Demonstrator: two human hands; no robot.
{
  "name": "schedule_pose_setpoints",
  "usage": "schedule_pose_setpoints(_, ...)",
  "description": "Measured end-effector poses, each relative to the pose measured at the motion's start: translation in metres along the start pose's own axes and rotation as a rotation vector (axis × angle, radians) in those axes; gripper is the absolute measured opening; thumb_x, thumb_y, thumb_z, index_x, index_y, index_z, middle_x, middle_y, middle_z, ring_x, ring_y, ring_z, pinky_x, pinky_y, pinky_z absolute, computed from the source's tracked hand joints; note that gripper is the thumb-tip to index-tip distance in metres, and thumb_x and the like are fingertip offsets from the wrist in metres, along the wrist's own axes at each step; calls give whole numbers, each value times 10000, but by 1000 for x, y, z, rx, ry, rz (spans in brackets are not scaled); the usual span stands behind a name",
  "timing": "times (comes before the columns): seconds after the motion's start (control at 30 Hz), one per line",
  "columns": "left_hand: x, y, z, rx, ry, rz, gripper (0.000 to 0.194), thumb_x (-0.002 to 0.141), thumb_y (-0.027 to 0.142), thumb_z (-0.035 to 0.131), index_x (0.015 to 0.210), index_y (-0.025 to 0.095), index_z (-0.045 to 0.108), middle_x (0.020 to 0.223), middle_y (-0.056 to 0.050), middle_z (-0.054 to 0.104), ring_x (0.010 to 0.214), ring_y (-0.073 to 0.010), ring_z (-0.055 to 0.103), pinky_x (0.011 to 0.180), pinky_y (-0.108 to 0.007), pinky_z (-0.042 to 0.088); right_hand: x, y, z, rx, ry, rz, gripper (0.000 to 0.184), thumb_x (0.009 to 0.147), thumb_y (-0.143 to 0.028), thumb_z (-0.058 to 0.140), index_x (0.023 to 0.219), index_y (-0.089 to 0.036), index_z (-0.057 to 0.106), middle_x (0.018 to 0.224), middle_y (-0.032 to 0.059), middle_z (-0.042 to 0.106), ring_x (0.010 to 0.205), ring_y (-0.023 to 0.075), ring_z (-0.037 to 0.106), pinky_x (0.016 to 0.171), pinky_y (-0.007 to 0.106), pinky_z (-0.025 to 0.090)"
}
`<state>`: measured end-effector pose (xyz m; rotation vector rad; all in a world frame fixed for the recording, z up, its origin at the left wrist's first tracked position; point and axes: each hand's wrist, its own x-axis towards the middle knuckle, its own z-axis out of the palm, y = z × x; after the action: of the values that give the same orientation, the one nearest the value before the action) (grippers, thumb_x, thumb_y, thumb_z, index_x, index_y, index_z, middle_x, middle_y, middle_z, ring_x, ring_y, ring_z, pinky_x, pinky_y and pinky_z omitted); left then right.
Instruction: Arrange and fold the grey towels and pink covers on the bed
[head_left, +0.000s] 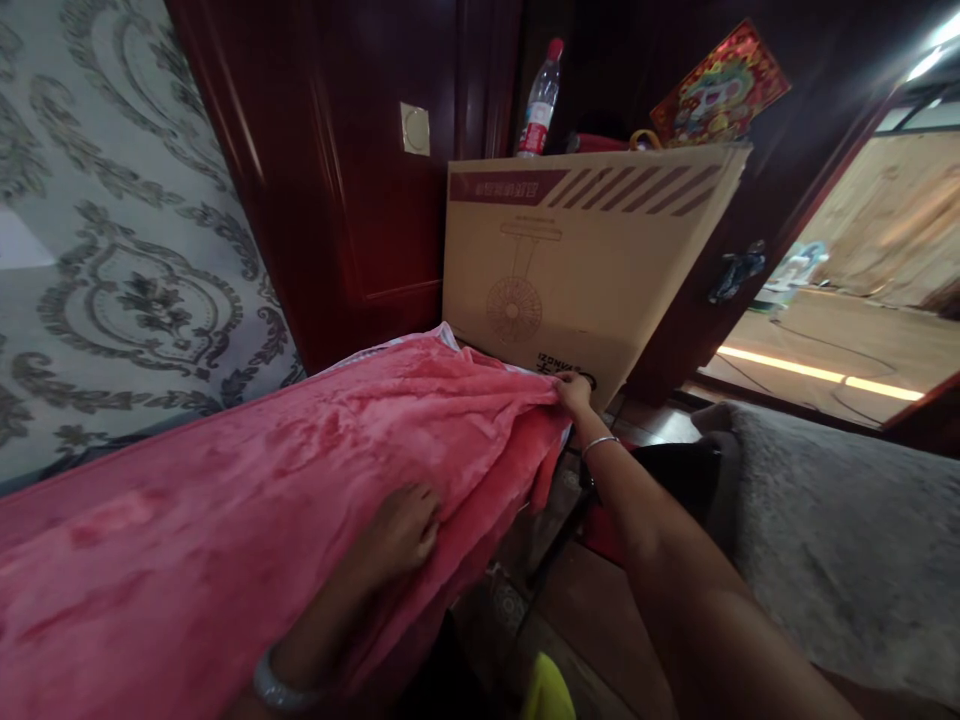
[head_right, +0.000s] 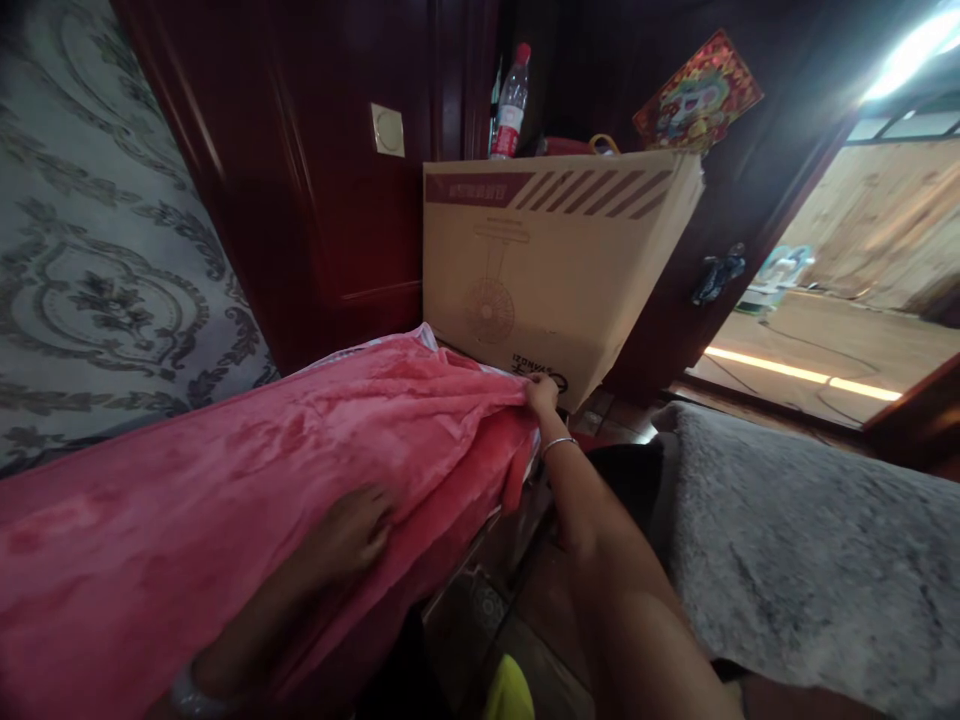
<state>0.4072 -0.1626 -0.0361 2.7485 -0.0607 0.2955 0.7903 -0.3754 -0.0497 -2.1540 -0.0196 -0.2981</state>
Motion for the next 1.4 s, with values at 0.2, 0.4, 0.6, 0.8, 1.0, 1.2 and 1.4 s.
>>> schedule_pose_setpoints(0.2, 3, 9, -30, -487, -165, 99, 97, 834, 245, 491, 766, 197, 541, 826, -7, 569, 751, -147, 525, 697, -280, 427, -6, 5, -5, -55, -21, 1, 336, 793, -194, 609, 1083, -149, 772, 1030, 118, 772, 951, 214, 710, 853, 283, 535)
schedule_pose_setpoints(0.4, -3, 25, -5, -226, -287, 76, 119, 746, 187, 576, 864, 205, 588, 996, -42, 620, 919, -202, 566, 811, -331, 438, -14, 8, -7, -157, -62, 45, 333, 826, -212, 621, 1121, -172, 771, 1127, 126, 759, 1017, 225, 708, 873, 286, 531)
schedule_pose_setpoints(0.6, -2, 19, 6, -174, -260, 36, 150, 797, 163, 501, 931, 212, 549, 1014, -56, 628, 925, -211, 567, 823, -349, 443, -17, 8, -9, -291, -108, 109, 270, 818, -245, 679, 1049, -165, 795, 1078, 166, 760, 1051, 277, 712, 856, 298, 536)
schedule_pose_setpoints(0.8, -3, 18, 6, -172, -234, 79, 91, 799, 162, 514, 863, 207, 562, 959, -51, 634, 868, -194, 561, 778, -324, 438, -24, 5, -14, -350, -99, 117, 263, 836, -254, 648, 1010, -120, 794, 1014, 215, 749, 1028, 328, 716, 850, 371, 559)
schedule_pose_setpoints(1.0, 9, 16, -16, -398, -199, 61, 153, 853, 291, 528, 922, 202, 632, 927, -31, 678, 838, -176, 590, 773, -304, 478, -51, -13, -11, -320, -44, -130, 430, 910, -247, 523, 1293, -133, 679, 1331, 229, 629, 1246, 351, 578, 1008, 501, 490)
schedule_pose_setpoints(1.2, -8, 12, -57, -168, 26, -88, 183, 885, 253, 454, 840, 178, 616, 854, -38, 652, 784, -167, 569, 763, -309, 448, -98, -29, 14, -221, -233, -494, 404, 951, -256, 469, 1276, -129, 671, 1302, 165, 655, 1212, 270, 564, 1066, 388, 435)
schedule_pose_setpoints(1.4, -99, 29, -60, 58, -39, -227, 123, 862, 294, 554, 918, 193, 596, 918, -53, 627, 811, -187, 568, 766, -325, 455, -140, -20, 24, -468, -400, -499, 441, 1005, -390, 462, 1356, -191, 640, 1375, 159, 612, 1260, 331, 524, 1054, 485, 420)
